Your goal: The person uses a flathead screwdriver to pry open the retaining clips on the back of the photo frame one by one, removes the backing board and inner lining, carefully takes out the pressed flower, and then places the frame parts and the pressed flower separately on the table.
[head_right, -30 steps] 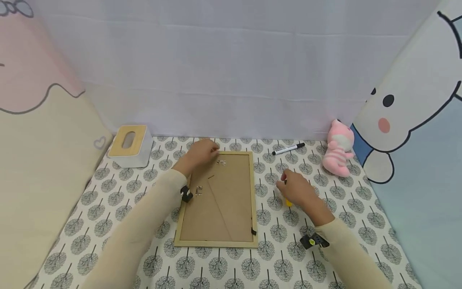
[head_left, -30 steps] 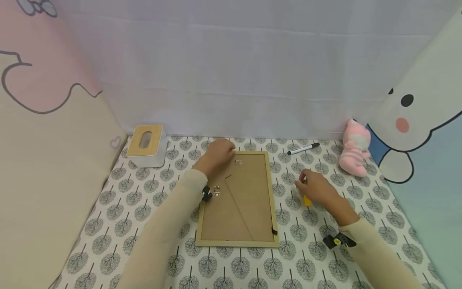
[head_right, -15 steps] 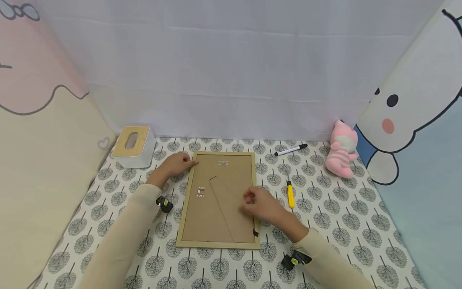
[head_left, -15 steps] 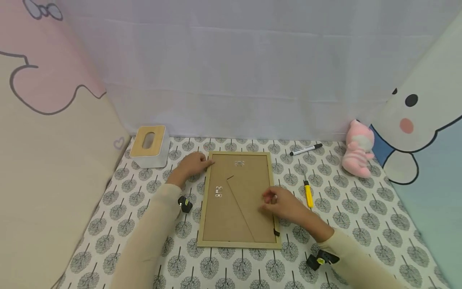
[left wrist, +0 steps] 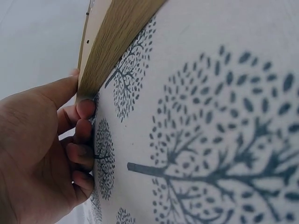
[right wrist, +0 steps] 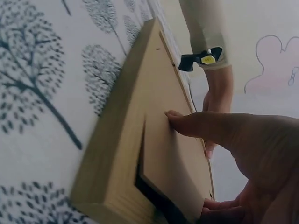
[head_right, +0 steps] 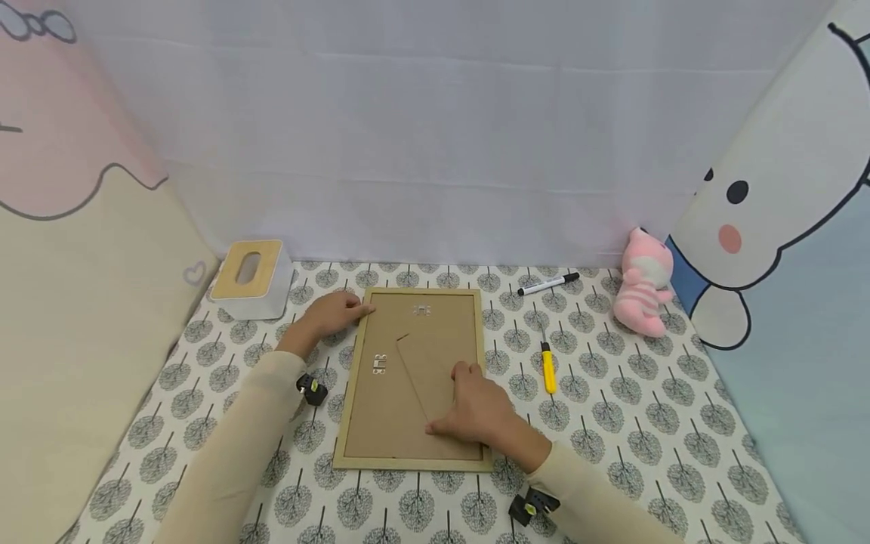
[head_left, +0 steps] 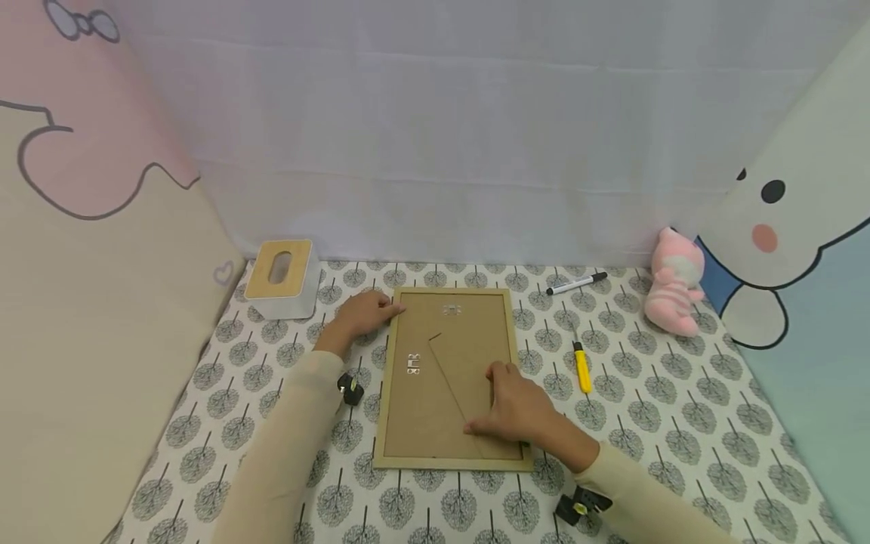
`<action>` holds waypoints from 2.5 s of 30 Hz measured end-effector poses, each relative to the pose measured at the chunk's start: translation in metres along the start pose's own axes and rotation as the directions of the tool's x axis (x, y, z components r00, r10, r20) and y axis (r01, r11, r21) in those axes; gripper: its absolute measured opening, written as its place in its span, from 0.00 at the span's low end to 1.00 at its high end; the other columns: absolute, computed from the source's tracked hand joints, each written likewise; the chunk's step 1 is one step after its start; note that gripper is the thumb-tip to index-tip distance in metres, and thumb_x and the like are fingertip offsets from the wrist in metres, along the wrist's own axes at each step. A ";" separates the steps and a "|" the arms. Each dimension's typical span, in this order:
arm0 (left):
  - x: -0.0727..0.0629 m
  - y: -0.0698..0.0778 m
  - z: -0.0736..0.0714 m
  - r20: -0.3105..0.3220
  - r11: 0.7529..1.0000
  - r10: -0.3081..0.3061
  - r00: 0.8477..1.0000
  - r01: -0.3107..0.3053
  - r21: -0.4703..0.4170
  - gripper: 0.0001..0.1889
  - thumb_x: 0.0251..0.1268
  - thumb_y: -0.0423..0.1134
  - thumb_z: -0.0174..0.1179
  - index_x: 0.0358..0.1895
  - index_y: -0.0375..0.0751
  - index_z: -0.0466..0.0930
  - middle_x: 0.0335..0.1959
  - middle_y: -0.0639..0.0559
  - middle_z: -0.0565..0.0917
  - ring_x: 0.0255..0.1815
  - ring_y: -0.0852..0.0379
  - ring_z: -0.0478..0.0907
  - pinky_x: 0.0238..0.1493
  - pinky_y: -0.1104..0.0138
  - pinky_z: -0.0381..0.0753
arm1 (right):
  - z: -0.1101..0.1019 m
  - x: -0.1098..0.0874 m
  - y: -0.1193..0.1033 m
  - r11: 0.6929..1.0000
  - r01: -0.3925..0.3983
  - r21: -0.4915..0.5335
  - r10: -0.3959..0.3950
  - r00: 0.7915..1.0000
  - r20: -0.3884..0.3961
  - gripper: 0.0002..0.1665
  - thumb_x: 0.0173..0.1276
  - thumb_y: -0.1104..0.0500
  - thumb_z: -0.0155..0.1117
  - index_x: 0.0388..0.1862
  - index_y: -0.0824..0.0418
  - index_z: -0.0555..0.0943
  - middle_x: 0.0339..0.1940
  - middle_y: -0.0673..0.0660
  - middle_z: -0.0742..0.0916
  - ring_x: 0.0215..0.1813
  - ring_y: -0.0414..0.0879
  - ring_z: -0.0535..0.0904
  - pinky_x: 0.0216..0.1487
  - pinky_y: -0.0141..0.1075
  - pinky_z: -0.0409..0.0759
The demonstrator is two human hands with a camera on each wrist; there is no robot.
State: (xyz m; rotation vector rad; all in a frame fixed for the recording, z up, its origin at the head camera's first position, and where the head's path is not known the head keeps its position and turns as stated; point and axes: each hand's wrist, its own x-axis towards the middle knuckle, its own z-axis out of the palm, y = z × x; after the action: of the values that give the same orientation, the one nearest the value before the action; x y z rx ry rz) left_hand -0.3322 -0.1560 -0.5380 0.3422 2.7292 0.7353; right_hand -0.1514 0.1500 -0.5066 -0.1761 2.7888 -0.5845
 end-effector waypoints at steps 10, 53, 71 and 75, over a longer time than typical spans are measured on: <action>-0.004 -0.003 0.006 -0.010 1.000 0.007 1.000 -0.007 -0.006 0.28 0.80 0.66 0.50 0.24 0.50 0.69 0.25 0.54 0.71 0.24 0.56 0.63 0.30 0.63 0.65 | -0.017 0.018 0.012 0.967 0.010 0.253 -0.047 0.989 0.142 0.38 0.45 0.40 0.90 0.32 0.59 0.72 0.25 0.52 0.74 0.29 0.45 0.71 0.29 0.35 0.69; -0.004 -0.001 -0.009 0.062 0.999 0.031 0.998 -0.028 -0.046 0.31 0.81 0.61 0.52 0.82 0.70 0.60 0.62 0.38 0.83 0.35 0.50 0.77 0.42 0.53 0.80 | -0.012 0.024 0.037 0.597 0.028 0.801 -0.257 0.953 0.158 0.21 0.84 0.52 0.57 0.44 0.72 0.81 0.25 0.49 0.90 0.24 0.41 0.88 0.28 0.37 0.88; -0.006 0.003 -0.003 0.066 0.998 0.029 0.997 -0.026 -0.055 0.29 0.81 0.60 0.48 0.81 0.65 0.67 0.73 0.41 0.79 0.68 0.37 0.80 0.70 0.40 0.77 | -0.006 0.021 0.055 0.515 0.125 0.848 -0.352 0.933 0.076 0.22 0.86 0.57 0.52 0.56 0.79 0.77 0.30 0.45 0.91 0.27 0.38 0.89 0.30 0.36 0.88; -0.007 0.004 -0.006 0.060 0.998 0.036 0.998 -0.032 -0.055 0.28 0.81 0.61 0.46 0.79 0.62 0.70 0.75 0.42 0.78 0.76 0.36 0.74 0.76 0.39 0.71 | -0.014 0.020 0.053 0.469 0.132 0.873 -0.332 0.943 0.036 0.23 0.86 0.58 0.52 0.59 0.81 0.75 0.33 0.44 0.91 0.30 0.37 0.89 0.32 0.35 0.89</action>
State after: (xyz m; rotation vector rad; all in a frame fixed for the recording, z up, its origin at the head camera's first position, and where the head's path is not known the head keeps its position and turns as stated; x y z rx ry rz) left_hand -0.3271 -0.1576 -0.5295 0.3933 2.6472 0.7929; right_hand -0.1774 0.2003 -0.5209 -0.3676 1.9337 -1.8406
